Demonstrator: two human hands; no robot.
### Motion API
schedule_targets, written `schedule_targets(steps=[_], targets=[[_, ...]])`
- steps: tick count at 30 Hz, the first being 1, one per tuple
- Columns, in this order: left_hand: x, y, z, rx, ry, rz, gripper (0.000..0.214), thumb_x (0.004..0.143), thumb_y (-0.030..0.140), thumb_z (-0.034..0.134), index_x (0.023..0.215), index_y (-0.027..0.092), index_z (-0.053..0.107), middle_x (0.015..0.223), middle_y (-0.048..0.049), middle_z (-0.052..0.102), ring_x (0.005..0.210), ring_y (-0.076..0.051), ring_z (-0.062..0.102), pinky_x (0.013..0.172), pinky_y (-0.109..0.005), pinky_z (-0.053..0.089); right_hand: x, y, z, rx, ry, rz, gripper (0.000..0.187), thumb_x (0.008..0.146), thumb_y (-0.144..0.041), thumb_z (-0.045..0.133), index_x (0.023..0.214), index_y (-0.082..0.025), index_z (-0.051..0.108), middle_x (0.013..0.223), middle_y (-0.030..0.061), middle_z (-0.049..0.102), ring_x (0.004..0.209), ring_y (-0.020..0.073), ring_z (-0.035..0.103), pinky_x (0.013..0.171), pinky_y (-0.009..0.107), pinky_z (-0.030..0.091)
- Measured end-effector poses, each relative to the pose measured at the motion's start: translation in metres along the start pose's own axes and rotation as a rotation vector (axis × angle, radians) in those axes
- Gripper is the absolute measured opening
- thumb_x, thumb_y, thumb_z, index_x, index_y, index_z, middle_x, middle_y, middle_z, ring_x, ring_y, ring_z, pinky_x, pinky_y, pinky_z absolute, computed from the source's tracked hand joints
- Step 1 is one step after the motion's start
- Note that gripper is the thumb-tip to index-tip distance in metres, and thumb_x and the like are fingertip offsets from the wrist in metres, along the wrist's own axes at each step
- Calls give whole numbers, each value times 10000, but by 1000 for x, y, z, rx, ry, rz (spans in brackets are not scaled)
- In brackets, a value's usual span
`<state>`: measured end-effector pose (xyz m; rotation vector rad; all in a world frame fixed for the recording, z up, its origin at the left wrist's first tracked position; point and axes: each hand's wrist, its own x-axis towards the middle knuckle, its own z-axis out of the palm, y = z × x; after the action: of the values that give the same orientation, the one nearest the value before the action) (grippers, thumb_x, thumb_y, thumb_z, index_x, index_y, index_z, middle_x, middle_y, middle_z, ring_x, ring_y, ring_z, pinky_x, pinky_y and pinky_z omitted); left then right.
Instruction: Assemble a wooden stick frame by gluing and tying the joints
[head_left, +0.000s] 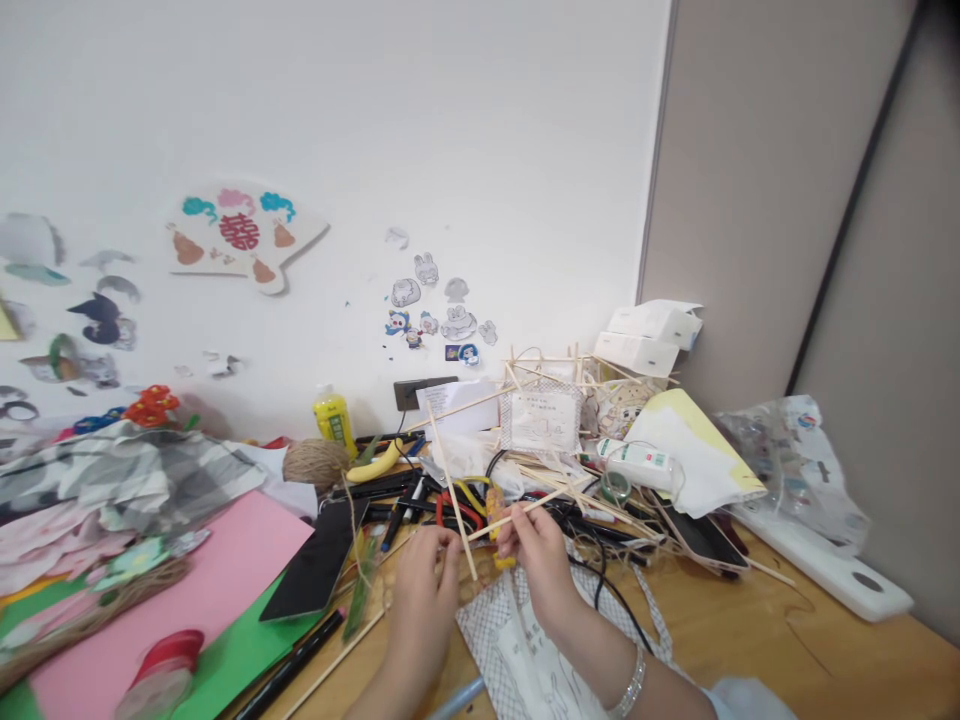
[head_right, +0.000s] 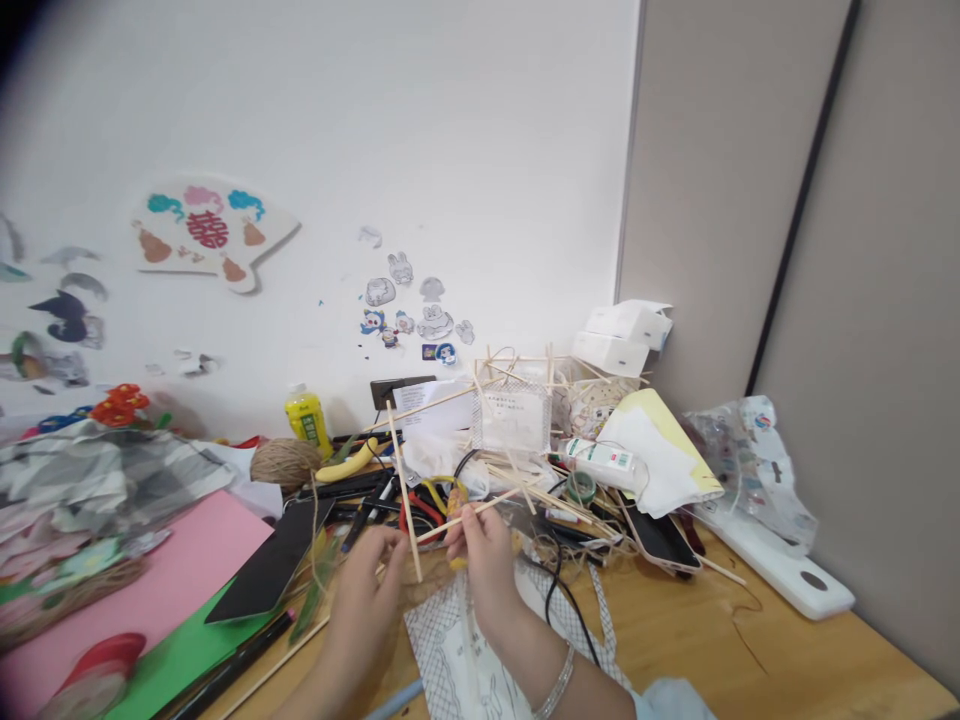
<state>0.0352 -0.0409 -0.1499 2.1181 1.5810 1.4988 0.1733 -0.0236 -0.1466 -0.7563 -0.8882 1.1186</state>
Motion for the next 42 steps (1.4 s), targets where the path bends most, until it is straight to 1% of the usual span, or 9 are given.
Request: schedule_targets(steps=[2, 5, 8, 13, 23, 29, 35, 42], targets=[[1, 0, 1, -38, -25, -53, 254, 885, 345, 393, 753, 197, 552, 723, -20, 597, 685, -181, 557, 610, -279, 430, 0, -1, 0, 1, -2, -2, 431, 671, -584, 652, 634, -163, 566, 515, -13, 595, 445, 100, 514, 465, 224, 414], [2, 0, 3, -89, -53, -114, 311, 869, 386, 394, 698, 191, 565, 660, -16, 595, 628, -181, 555, 569, -272, 421, 0, -2, 1, -2, -6, -12, 437, 665, -589, 653, 604, -169, 548, 502, -17, 586, 440, 98, 509, 463, 224, 413], [2, -2, 5, -137, -64, -150, 355, 855, 425, 387, 645, 188, 549, 624, -13, 573, 602, -178, 537, 552, -269, 409, -1, -2, 1, -12, -8, -22, 423, 674, -574, 656, 610, -169, 553, 507, -13, 593, 447, 100, 512, 465, 224, 411], [1, -4, 8, -199, -64, -189, 365, 840, 458, 403, 648, 186, 552, 620, -8, 556, 603, -175, 519, 553, -267, 404, -1, -1, 0, -26, -7, -29, 419, 680, -575, 651, 627, -168, 564, 511, -11, 598, 446, 103, 515, 467, 228, 408], [1, -4, 7, -254, -85, -169, 306, 829, 429, 432, 685, 194, 565, 671, -17, 578, 662, -191, 537, 617, -292, 430, -1, -2, 0, -21, -10, -38, 397, 715, -551, 634, 609, -179, 546, 510, -16, 579, 464, 108, 511, 475, 234, 410], [2, -6, 7, -276, -110, -146, 292, 825, 402, 436, 726, 188, 608, 729, -40, 623, 721, -208, 574, 670, -317, 454, 0, -1, -1, -19, -15, -41, 408, 704, -556, 641, 597, -175, 540, 506, -15, 578, 455, 102, 502, 468, 228, 403], [3, -4, 6, -295, -117, -116, 295, 815, 408, 450, 774, 195, 649, 791, -58, 661, 776, -222, 599, 718, -343, 474, 2, 0, -3, -9, -14, -45, 385, 722, -536, 635, 614, -175, 552, 512, -21, 579, 456, 99, 506, 481, 229, 417], [5, -8, 7, -286, -116, -106, 288, 802, 396, 468, 798, 193, 671, 798, -68, 675, 777, -228, 613, 732, -365, 485, 5, 3, -5, 4, -6, -51, 389, 707, -539, 646, 605, -177, 549, 512, -23, 583, 434, 93, 500, 477, 229, 423]])
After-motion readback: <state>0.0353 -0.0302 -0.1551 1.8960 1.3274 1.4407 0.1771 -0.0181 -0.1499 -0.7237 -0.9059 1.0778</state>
